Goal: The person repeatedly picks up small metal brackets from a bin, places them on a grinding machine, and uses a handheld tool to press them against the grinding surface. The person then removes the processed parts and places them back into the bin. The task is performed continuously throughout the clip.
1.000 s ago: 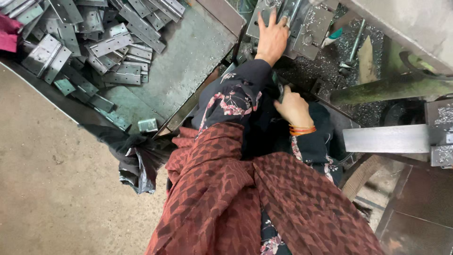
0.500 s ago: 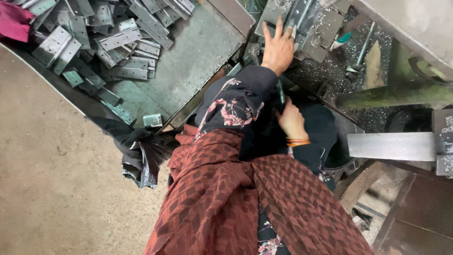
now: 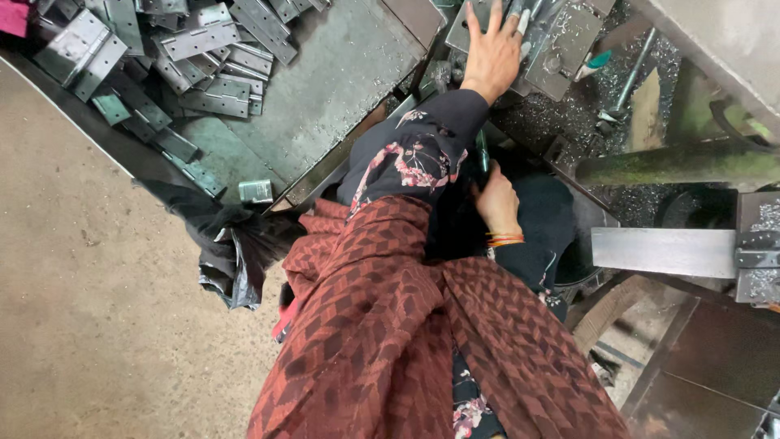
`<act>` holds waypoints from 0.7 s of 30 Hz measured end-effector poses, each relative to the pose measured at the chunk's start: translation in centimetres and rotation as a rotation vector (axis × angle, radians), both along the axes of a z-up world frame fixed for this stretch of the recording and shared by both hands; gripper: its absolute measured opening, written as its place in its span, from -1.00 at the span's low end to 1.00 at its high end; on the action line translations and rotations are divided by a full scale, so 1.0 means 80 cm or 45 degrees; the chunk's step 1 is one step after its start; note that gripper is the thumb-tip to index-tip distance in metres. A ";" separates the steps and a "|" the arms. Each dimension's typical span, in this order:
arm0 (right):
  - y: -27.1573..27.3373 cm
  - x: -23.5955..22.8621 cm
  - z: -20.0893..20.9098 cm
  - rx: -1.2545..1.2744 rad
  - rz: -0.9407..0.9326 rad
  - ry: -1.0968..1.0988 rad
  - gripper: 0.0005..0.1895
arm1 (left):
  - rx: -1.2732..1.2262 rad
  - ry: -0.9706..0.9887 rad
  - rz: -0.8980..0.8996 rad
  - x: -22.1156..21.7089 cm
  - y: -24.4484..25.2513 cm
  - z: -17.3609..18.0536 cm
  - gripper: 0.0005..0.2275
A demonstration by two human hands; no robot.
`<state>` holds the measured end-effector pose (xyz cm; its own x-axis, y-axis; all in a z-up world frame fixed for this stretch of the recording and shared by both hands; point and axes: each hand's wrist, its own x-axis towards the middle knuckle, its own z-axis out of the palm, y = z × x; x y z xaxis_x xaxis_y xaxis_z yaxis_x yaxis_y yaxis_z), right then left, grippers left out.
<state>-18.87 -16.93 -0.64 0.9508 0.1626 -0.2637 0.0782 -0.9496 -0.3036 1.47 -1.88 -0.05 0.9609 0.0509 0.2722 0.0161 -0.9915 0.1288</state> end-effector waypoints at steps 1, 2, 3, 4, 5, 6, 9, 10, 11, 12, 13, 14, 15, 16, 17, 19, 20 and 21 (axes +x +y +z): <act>0.001 0.010 0.004 0.002 0.034 -0.001 -0.27 | 0.012 0.035 -0.015 0.004 0.003 0.003 -0.59; 0.003 0.017 0.010 -0.025 0.044 0.011 -0.28 | 0.024 0.070 -0.030 0.008 0.007 0.005 -0.62; 0.004 0.023 0.016 -0.057 0.053 0.023 -0.29 | 0.031 0.106 -0.045 0.008 0.011 0.006 -0.65; 0.006 0.028 0.022 -0.089 0.062 0.034 -0.30 | 0.012 0.025 -0.031 0.008 0.015 0.005 -0.62; 0.002 0.032 0.029 -0.108 0.077 0.042 -0.30 | -0.014 -0.055 -0.025 0.007 0.013 0.005 -0.59; -0.001 0.037 0.036 -0.128 0.092 0.050 -0.30 | -0.040 -0.135 -0.018 0.008 0.009 0.005 -0.57; 0.003 0.038 0.040 -0.126 0.122 0.044 -0.30 | 0.067 -0.077 -0.003 0.008 0.011 0.002 -0.60; 0.003 0.038 0.039 -0.119 0.126 0.035 -0.30 | 0.037 -0.097 -0.001 0.010 0.009 0.002 -0.59; 0.004 0.036 0.035 -0.118 0.095 0.048 -0.30 | 0.008 -0.115 0.005 0.011 0.008 0.001 -0.58; 0.005 0.032 0.030 -0.117 0.064 0.061 -0.30 | -0.022 -0.132 0.012 0.013 0.008 0.001 -0.56; 0.006 0.027 0.024 -0.117 0.036 0.080 -0.30 | 0.003 -0.081 -0.008 0.013 0.007 -0.001 -0.58; 0.006 0.021 0.017 -0.090 0.016 0.046 -0.29 | 0.027 -0.030 -0.029 0.013 0.007 -0.003 -0.60; 0.007 0.016 0.011 -0.060 -0.006 0.009 -0.29 | 0.054 0.017 -0.052 0.014 0.008 -0.004 -0.63; 0.007 0.012 0.005 -0.031 -0.028 -0.029 -0.28 | 0.039 -0.024 -0.035 0.014 0.008 -0.005 -0.61; 0.006 0.013 0.002 -0.009 -0.026 -0.026 -0.29 | 0.024 -0.065 -0.014 0.016 0.008 -0.005 -0.59; 0.001 0.009 -0.003 0.035 -0.038 -0.018 -0.30 | 0.017 -0.102 -0.010 0.012 0.007 -0.008 -0.59; -0.002 0.003 -0.005 0.017 -0.025 0.005 -0.29 | 0.026 -0.098 -0.026 0.005 0.005 -0.011 -0.60; -0.003 0.011 -0.003 0.001 -0.003 0.015 -0.28 | 0.037 -0.108 -0.034 0.009 0.006 -0.008 -0.61</act>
